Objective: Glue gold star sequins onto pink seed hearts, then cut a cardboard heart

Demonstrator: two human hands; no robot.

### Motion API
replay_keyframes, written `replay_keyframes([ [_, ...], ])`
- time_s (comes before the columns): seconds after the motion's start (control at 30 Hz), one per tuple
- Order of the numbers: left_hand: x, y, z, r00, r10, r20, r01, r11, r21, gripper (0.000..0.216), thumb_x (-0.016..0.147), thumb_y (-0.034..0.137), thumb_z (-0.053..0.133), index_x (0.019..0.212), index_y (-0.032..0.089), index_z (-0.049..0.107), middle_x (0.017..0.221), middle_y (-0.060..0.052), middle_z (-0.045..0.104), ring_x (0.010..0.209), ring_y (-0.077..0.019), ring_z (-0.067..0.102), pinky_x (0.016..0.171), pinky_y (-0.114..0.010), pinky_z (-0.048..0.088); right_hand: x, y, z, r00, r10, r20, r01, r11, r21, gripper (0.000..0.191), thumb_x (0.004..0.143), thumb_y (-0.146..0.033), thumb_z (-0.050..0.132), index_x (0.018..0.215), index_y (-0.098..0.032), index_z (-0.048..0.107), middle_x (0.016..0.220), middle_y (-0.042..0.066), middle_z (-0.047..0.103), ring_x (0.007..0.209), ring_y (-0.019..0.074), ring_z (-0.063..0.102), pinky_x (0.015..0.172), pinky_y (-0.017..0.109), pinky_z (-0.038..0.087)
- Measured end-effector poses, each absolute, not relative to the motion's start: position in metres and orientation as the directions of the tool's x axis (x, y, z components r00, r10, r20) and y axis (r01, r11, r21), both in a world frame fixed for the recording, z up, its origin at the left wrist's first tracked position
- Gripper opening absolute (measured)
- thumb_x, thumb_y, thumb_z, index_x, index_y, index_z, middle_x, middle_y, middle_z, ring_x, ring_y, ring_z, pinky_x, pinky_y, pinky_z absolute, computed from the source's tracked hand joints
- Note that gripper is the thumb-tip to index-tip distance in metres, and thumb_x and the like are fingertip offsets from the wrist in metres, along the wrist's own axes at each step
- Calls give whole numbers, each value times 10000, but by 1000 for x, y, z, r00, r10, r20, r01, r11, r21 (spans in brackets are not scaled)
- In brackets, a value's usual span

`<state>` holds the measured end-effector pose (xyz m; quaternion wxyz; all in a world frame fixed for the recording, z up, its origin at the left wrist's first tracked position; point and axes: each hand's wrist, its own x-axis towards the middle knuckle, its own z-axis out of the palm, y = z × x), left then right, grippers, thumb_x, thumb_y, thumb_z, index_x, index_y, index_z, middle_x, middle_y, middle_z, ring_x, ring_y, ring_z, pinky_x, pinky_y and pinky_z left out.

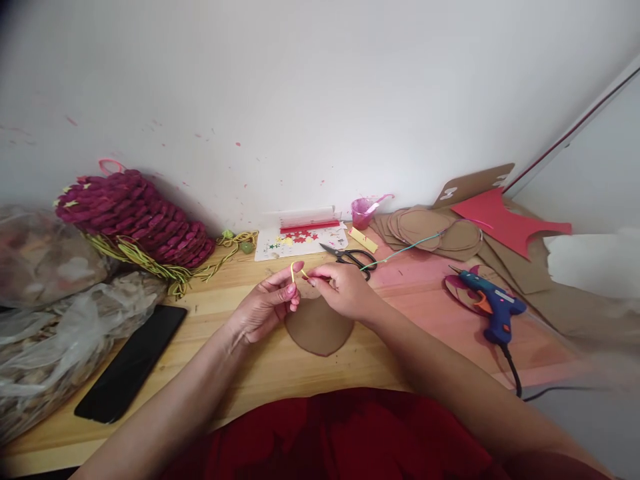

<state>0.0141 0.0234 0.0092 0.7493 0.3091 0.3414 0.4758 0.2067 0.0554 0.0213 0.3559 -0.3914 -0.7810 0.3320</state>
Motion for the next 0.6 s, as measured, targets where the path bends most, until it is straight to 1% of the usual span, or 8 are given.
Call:
replay_keyframes([
  [0.1, 16, 22, 9, 302, 936, -180, -471, 310, 826, 548, 704, 211, 860, 1225, 277, 703, 642, 48, 573, 578, -51, 552, 589, -170, 444, 203, 54, 20, -446, 871, 206, 321, 371, -871, 213, 907, -257, 575, 930, -179, 773, 883, 60, 778, 789, 205, 670, 689, 314, 479],
  [0.23, 17, 23, 5, 285, 950, -130, -452, 253, 856, 650, 686, 213, 869, 1292, 304, 651, 661, 53, 566, 586, -57, 550, 586, -180, 435, 201, 53, 20, -479, 872, 99, 236, 237, -942, 248, 900, -343, 610, 838, -174, 781, 818, 46, 769, 766, 197, 655, 670, 302, 470],
  [0.33, 19, 23, 1, 293, 949, -114, -436, 238, 868, 675, 681, 225, 873, 1307, 304, 636, 681, 45, 588, 594, -62, 547, 585, -188, 432, 200, 52, 21, -501, 865, 27, 161, 124, -979, 281, 893, -401, 625, 852, -171, 782, 771, 43, 754, 717, 177, 637, 596, 276, 442],
  [0.4, 20, 23, -2, 302, 945, -122, -419, 247, 874, 692, 685, 229, 872, 1323, 320, 619, 721, 35, 623, 604, -59, 546, 592, -191, 433, 198, 50, 19, -519, 855, -13, 102, 47, -994, 302, 889, -431, 629, 889, -169, 778, 748, 47, 746, 696, 168, 630, 550, 262, 418],
  [0.47, 21, 23, -4, 310, 942, -132, -409, 258, 875, 723, 685, 232, 873, 1343, 344, 595, 751, 33, 646, 609, -56, 547, 602, -193, 435, 196, 49, 16, -543, 838, -47, 39, -30, -999, 320, 886, -450, 630, 903, -164, 771, 731, 58, 743, 692, 167, 636, 540, 256, 409],
  [0.53, 21, 23, -5, 314, 940, -132, -401, 257, 879, 756, 676, 239, 880, 1358, 353, 577, 742, 38, 651, 603, -58, 549, 603, -197, 433, 194, 48, 12, -562, 824, -80, -16, -107, -994, 323, 869, -457, 647, 876, -156, 763, 725, 67, 739, 692, 168, 648, 542, 254, 409],
  [0.6, 22, 23, -4, 306, 945, -116, -392, 236, 889, 760, 668, 246, 886, 1358, 335, 582, 719, 37, 651, 612, -68, 556, 612, -205, 433, 193, 49, 9, -559, 822, -105, -60, -167, -984, 312, 835, -458, 683, 836, -154, 752, 715, 60, 723, 671, 156, 642, 531, 246, 400],
])
